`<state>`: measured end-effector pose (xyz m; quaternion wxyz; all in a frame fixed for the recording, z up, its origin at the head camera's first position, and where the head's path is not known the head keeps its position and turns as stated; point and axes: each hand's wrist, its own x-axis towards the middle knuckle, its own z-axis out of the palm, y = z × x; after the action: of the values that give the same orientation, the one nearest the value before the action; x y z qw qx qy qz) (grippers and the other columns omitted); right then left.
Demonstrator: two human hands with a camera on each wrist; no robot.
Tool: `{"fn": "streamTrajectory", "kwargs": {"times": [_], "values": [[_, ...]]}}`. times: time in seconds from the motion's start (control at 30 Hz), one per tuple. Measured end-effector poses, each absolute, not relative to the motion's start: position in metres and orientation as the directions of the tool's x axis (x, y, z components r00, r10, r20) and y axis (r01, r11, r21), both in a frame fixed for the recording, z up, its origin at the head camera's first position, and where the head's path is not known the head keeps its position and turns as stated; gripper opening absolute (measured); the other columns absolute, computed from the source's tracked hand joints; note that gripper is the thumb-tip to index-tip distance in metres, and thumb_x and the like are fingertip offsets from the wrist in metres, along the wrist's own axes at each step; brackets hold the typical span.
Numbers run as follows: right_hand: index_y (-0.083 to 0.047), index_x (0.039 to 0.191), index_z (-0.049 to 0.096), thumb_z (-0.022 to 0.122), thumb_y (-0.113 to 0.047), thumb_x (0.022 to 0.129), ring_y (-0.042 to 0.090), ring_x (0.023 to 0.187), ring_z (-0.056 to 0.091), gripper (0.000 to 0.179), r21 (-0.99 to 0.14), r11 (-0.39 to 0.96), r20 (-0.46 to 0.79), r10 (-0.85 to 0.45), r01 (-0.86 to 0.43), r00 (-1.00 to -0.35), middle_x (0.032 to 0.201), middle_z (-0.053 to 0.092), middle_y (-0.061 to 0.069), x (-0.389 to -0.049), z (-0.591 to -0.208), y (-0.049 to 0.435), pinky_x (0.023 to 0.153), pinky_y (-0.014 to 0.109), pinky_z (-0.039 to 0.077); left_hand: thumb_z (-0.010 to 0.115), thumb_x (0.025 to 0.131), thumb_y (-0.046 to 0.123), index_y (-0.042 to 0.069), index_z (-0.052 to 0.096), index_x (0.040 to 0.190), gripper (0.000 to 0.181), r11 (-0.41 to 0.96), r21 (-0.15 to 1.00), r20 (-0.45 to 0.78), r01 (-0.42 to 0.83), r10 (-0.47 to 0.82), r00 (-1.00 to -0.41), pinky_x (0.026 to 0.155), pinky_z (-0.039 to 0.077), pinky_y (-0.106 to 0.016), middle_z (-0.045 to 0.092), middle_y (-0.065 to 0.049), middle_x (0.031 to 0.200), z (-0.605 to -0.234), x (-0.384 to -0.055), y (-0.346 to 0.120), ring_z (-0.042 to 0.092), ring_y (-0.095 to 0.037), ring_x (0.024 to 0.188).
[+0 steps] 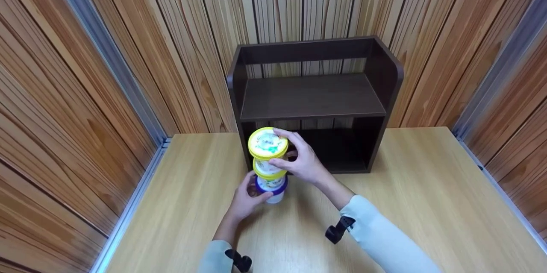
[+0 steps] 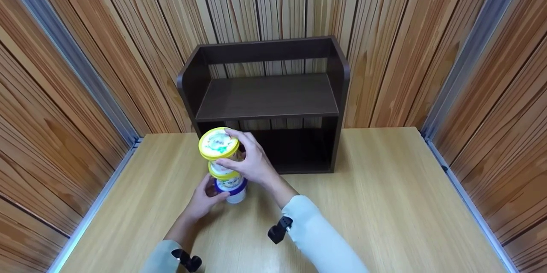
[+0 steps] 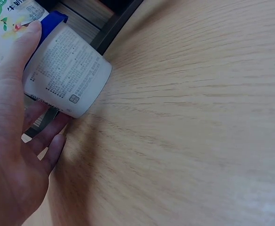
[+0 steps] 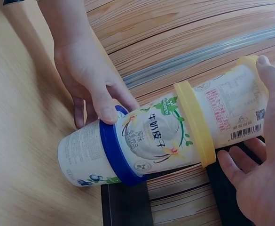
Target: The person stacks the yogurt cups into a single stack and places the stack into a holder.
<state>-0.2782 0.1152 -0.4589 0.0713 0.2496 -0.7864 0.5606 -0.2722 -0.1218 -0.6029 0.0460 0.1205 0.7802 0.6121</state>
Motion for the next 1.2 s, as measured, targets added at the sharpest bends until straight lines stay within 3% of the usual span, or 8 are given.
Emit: {"fn": "streamTrajectory", "kwargs": {"times": [0.23, 0.53, 0.9, 1.2], "values": [[-0.011, 0.168, 0.049, 0.092, -0.016, 0.094, 0.038, 0.15, 0.058, 0.086, -0.847, 0.224, 0.41, -0.303, -0.482, -0.86, 0.163, 0.059, 0.018, -0.277, -0.459, 0.123, 0.112, 0.056, 0.063, 0.086, 0.102, 0.031, 0.018, 0.043, 0.169, 0.081, 0.221, 0.967, 0.074, 0.129, 0.24, -0.968, 0.124, 0.053, -0.058, 0.065, -0.016, 0.157, -0.603, -0.272, -0.122, 0.063, -0.037, 0.147], [-0.01, 0.168, 0.05, 0.091, -0.015, 0.095, 0.04, 0.148, 0.06, 0.084, -0.848, 0.229, 0.409, -0.294, -0.478, -0.864, 0.159, 0.062, 0.018, -0.276, -0.46, 0.133, 0.114, 0.061, 0.06, 0.087, 0.102, 0.03, 0.017, 0.043, 0.17, 0.082, 0.233, 0.962, 0.085, 0.143, 0.241, -0.967, 0.121, 0.055, -0.056, 0.065, -0.019, 0.156, -0.603, -0.272, -0.122, 0.064, -0.038, 0.144], [-0.009, 0.164, 0.055, 0.091, -0.012, 0.096, 0.047, 0.152, 0.06, 0.077, -0.853, 0.228, 0.402, -0.284, -0.469, -0.87, 0.164, 0.056, 0.02, -0.274, -0.469, 0.15, 0.118, 0.064, 0.058, 0.086, 0.102, 0.033, 0.017, 0.043, 0.169, 0.082, 0.237, 0.962, 0.077, 0.134, 0.235, -0.969, 0.12, 0.055, -0.057, 0.066, -0.018, 0.155, -0.604, -0.272, -0.122, 0.064, -0.037, 0.143], [-0.01, 0.165, 0.053, 0.092, -0.013, 0.094, 0.049, 0.154, 0.058, 0.081, -0.848, 0.241, 0.395, -0.306, -0.471, -0.866, 0.169, 0.054, 0.019, -0.269, -0.483, 0.158, 0.117, 0.064, 0.059, 0.086, 0.102, 0.028, 0.016, 0.043, 0.169, 0.08, 0.216, 0.966, 0.092, 0.145, 0.241, -0.966, 0.121, 0.054, -0.058, 0.065, -0.018, 0.155, -0.603, -0.272, -0.122, 0.064, -0.038, 0.145]]}}
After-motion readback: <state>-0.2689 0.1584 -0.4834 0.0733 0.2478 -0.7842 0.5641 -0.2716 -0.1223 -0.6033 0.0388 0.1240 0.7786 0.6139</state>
